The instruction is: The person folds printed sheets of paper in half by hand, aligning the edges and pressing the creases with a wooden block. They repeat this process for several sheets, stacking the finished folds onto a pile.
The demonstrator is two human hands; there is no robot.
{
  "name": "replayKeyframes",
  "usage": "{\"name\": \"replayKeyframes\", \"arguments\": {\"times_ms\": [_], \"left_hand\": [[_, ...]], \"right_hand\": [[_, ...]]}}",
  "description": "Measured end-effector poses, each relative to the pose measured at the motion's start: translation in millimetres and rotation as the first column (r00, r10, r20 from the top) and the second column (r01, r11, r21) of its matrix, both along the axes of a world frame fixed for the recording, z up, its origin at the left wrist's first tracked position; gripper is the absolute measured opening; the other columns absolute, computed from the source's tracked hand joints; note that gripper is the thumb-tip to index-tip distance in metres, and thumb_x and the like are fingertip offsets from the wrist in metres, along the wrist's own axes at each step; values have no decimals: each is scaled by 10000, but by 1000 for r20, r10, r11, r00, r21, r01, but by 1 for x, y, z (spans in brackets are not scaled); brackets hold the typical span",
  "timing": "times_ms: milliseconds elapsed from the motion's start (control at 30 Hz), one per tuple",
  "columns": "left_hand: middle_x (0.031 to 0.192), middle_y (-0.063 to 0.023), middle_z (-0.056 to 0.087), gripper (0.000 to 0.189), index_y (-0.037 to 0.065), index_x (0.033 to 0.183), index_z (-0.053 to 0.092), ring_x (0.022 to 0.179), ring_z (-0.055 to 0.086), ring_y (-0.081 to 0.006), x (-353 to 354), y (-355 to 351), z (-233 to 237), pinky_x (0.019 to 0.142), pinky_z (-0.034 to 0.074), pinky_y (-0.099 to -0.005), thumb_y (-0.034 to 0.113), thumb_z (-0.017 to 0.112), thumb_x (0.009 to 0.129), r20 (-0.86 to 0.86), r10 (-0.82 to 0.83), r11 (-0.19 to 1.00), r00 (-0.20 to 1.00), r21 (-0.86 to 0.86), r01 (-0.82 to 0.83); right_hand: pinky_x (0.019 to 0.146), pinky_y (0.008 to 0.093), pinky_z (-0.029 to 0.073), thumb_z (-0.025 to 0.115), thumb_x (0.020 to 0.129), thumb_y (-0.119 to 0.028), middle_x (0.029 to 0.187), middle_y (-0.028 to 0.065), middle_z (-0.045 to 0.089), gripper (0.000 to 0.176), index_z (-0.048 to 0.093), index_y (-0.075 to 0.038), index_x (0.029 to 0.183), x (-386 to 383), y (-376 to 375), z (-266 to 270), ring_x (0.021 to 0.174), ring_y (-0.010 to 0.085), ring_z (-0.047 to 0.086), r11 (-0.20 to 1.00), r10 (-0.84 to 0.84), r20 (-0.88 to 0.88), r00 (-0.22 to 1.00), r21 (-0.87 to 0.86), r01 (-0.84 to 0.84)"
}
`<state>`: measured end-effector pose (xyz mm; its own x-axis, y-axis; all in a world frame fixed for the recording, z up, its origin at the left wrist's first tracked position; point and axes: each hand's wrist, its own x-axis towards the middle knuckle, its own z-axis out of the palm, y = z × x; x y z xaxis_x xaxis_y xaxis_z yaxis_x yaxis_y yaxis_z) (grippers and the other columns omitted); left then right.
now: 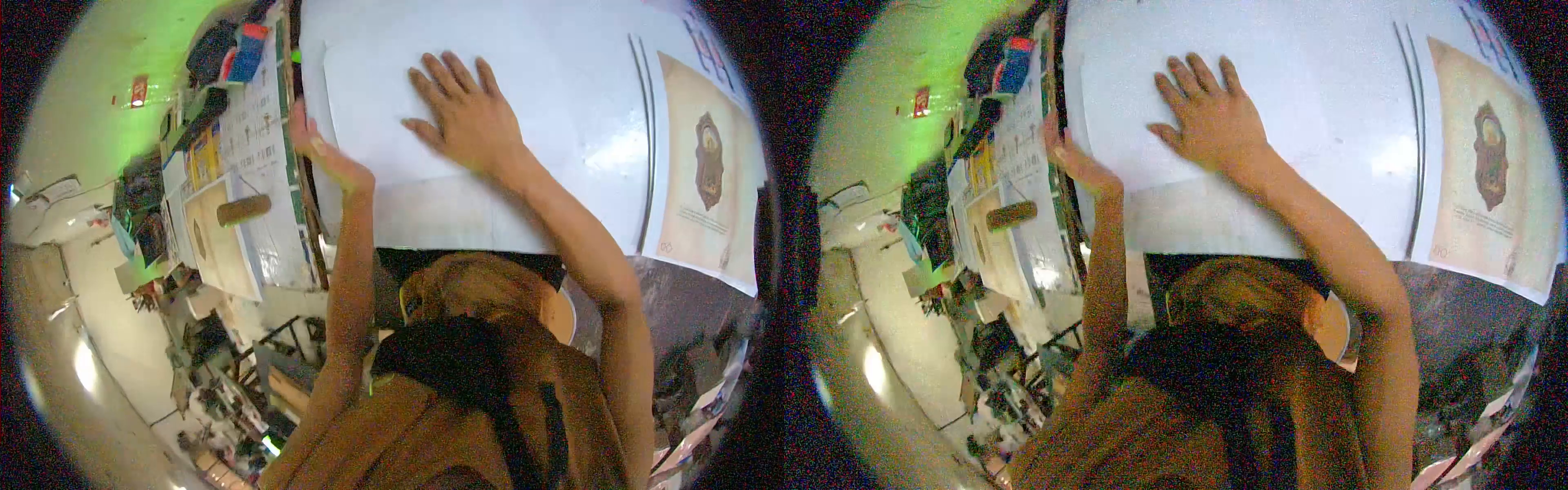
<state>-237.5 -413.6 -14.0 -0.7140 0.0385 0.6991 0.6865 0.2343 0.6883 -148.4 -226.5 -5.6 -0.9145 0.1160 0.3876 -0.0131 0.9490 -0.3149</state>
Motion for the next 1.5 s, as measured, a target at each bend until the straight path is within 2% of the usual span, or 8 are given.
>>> {"name": "replayKeyframes", "arguments": {"times_ms": [300,633,900,1000,1167,1267,1400,1500], "left_hand": [[1209,-172,553,596,-76,1284,454,1120,510,-243,-27,-17,40,979,367,-329,380,554,914,863,-81,996,499,56,65],[1087,-90,615,482,-32,1177,555,984,564,-166,-8,-28,75,868,443,-299,336,643,879,827,-317,946,465,237,223],[1018,-73,644,286,-15,1037,633,908,586,-149,64,-42,104,799,487,-339,98,731,793,644,-517,843,564,266,469],[964,-94,624,307,-3,989,640,942,598,-219,92,-56,82,855,485,-369,75,763,719,518,-744,537,422,89,839],[1104,-122,582,551,66,1185,561,1111,531,-264,136,-44,116,963,409,-382,170,803,702,633,-759,-78,149,-316,945],[1188,-132,563,663,51,1259,493,1148,518,-272,88,-23,124,988,390,-385,234,811,707,593,-801,-5,80,-140,990],[1278,-217,512,669,-29,1294,444,1194,485,-330,-17,49,52,1037,356,-405,352,710,813,275,-292,793,916,-466,392],[1327,-282,450,808,-67,1335,391,1249,435,-361,-70,59,21,1056,340,-391,479,672,810,512,-92,852,854,-404,334]], "right_hand": [[1088,467,294,547,903,-396,1339,152,509,490,548,-61,1261,23,15,29,1271,307,443,909,81,-134,988,-397,-129],[998,350,401,620,877,-120,1188,169,623,334,598,24,1178,141,-23,83,1140,243,566,532,69,-84,994,-840,-108],[845,409,500,293,883,-716,1246,231,554,867,303,-40,1426,197,-11,110,1050,299,592,-202,234,79,969,-971,128],[717,494,571,314,752,-851,1219,304,539,1103,268,21,1427,234,5,140,1012,331,621,-311,220,4,976,-948,74],[755,433,552,443,887,-588,1153,224,588,777,369,34,1348,284,-7,135,1006,291,614,-322,-350,333,875,-921,221],[771,361,504,607,872,-234,1021,136,624,395,524,35,1149,297,-13,125,917,218,607,-53,-551,470,690,-845,533],[726,304,483,671,804,-179,914,83,656,285,622,19,1004,286,-8,117,810,153,600,162,-564,322,760,-860,485],[713,297,477,652,815,-143,886,53,653,255,618,14,1014,284,10,124,785,139,588,324,-520,148,841,-877,355]]}}
